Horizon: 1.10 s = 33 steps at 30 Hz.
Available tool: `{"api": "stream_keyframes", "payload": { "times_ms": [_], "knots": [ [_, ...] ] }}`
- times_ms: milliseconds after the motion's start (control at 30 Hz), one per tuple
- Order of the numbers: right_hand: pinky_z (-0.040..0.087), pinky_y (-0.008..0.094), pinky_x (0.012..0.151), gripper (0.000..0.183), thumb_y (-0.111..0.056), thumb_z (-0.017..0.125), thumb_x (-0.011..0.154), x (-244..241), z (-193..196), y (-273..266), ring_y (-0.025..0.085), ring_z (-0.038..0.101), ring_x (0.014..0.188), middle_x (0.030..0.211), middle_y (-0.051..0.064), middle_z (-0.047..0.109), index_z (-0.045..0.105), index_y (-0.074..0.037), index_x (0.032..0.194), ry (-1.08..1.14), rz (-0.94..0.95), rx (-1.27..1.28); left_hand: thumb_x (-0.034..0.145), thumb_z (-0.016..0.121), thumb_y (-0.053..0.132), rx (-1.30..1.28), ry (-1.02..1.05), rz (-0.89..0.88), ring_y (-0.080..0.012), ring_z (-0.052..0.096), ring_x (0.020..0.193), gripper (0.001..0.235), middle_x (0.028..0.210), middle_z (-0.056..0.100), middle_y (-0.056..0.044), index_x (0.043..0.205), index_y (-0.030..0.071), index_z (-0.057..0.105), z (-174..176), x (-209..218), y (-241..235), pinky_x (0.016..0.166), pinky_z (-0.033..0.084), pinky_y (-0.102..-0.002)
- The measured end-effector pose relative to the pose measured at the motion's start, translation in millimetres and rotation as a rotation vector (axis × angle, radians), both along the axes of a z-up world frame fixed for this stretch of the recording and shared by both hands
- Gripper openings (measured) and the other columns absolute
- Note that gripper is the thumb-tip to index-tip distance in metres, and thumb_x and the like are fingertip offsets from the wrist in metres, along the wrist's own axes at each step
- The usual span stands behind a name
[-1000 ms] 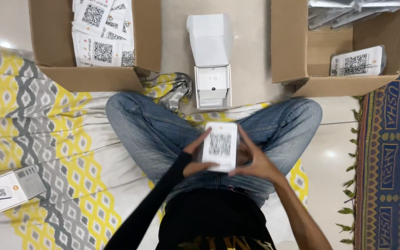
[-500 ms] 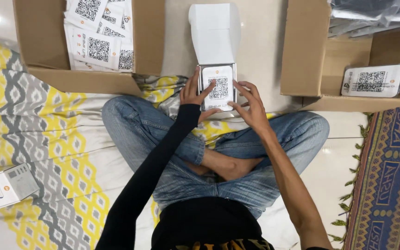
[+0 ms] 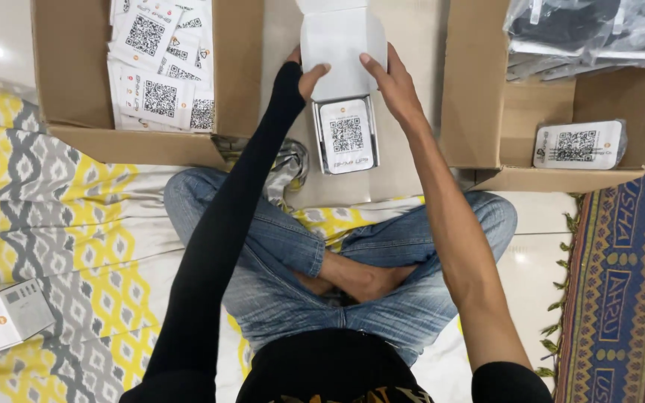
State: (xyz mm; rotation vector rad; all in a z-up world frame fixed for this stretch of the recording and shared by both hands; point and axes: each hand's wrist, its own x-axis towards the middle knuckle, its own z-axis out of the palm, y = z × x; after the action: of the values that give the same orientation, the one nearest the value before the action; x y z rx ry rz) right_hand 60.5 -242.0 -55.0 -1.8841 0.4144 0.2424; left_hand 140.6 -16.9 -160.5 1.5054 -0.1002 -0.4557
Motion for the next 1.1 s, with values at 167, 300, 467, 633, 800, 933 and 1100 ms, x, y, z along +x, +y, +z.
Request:
{"api": "stream_keyframes", "payload": {
  "times_ms": [167, 300, 467, 633, 800, 933, 1100],
  "knots": [
    [0.055, 0.041, 0.096, 0.054, -0.024, 0.063, 0.102, -72, 32, 4, 0.030, 0.070, 0.110, 0.134, 0.015, 0.072, 0.051, -0.010, 0.152, -0.127, 0.155, -0.195, 0.088, 0.066, 0.005, 0.163, -0.222, -0.068, -0.0305, 0.057, 0.138, 0.077, 0.151, 0.055, -0.021, 0.159, 0.003, 0.036, 108, -108, 12, 0.112, 0.050, -0.040],
    [0.051, 0.041, 0.085, 0.057, -0.002, 0.055, 0.090, -100, 41, 18, 0.042, 0.065, 0.100, 0.148, 0.013, 0.066, 0.053, -0.012, 0.146, -0.218, 0.155, -0.041, 0.087, 0.062, -0.005, 0.053, -0.513, -0.100, -0.0344, 0.033, 0.159, 0.086, 0.169, 0.032, -0.021, 0.164, 0.007, 0.026, 82, -139, 13, 0.131, 0.029, -0.045],
    [0.043, 0.043, 0.126, 0.068, 0.008, 0.056, 0.089, -112, 24, 5, 0.038, 0.045, 0.158, 0.167, 0.018, 0.045, 0.046, -0.015, 0.152, -0.537, 0.314, -0.079, 0.093, 0.074, 0.006, 0.172, -0.555, -0.116, -0.0359, 0.023, 0.165, 0.085, 0.175, 0.021, -0.021, 0.165, 0.012, 0.028, 68, -143, 11, 0.135, 0.027, -0.046],
    [0.034, 0.047, 0.121, 0.111, -0.013, 0.090, 0.066, -134, 35, -8, 0.044, 0.025, 0.152, 0.167, 0.023, 0.017, 0.028, -0.015, 0.159, -0.540, 0.496, -0.091, 0.073, 0.096, 0.038, 0.179, -0.833, -0.251, -0.0437, 0.010, 0.153, 0.123, 0.165, 0.006, -0.027, 0.161, 0.007, 0.015, 78, -163, 35, 0.123, 0.022, -0.056],
    [0.036, 0.041, 0.124, 0.104, 0.013, 0.060, 0.080, -156, 5, -38, 0.028, 0.032, 0.157, 0.178, 0.012, 0.016, 0.030, -0.030, 0.169, -0.286, 0.890, -0.863, 0.063, 0.083, 0.015, 1.146, -1.219, -0.804, -0.0344, 0.021, 0.157, 0.118, 0.170, 0.014, -0.016, 0.165, 0.021, 0.024, 105, -171, 61, 0.126, 0.022, -0.056],
    [0.041, 0.041, 0.130, 0.061, -0.008, 0.059, 0.109, -193, 23, -13, 0.030, 0.043, 0.160, 0.173, 0.012, 0.041, 0.041, -0.024, 0.165, -0.369, 0.377, -0.356, 0.078, 0.060, -0.003, 0.675, -0.683, -0.441, -0.0342, 0.035, 0.155, 0.103, 0.179, 0.018, -0.024, 0.172, 0.014, 0.023, 67, -221, 58, 0.133, 0.032, -0.043],
    [0.047, 0.045, 0.106, 0.081, -0.029, 0.068, 0.096, -235, 20, 30, 0.039, 0.056, 0.132, 0.143, 0.031, 0.053, 0.027, 0.002, 0.159, -0.051, 0.269, -0.115, 0.094, 0.069, 0.013, 0.363, -0.229, -0.145, -0.0450, 0.040, 0.147, 0.086, 0.157, 0.038, -0.034, 0.161, -0.001, 0.017, 31, -290, 45, 0.118, 0.035, -0.044]
  ]
}}
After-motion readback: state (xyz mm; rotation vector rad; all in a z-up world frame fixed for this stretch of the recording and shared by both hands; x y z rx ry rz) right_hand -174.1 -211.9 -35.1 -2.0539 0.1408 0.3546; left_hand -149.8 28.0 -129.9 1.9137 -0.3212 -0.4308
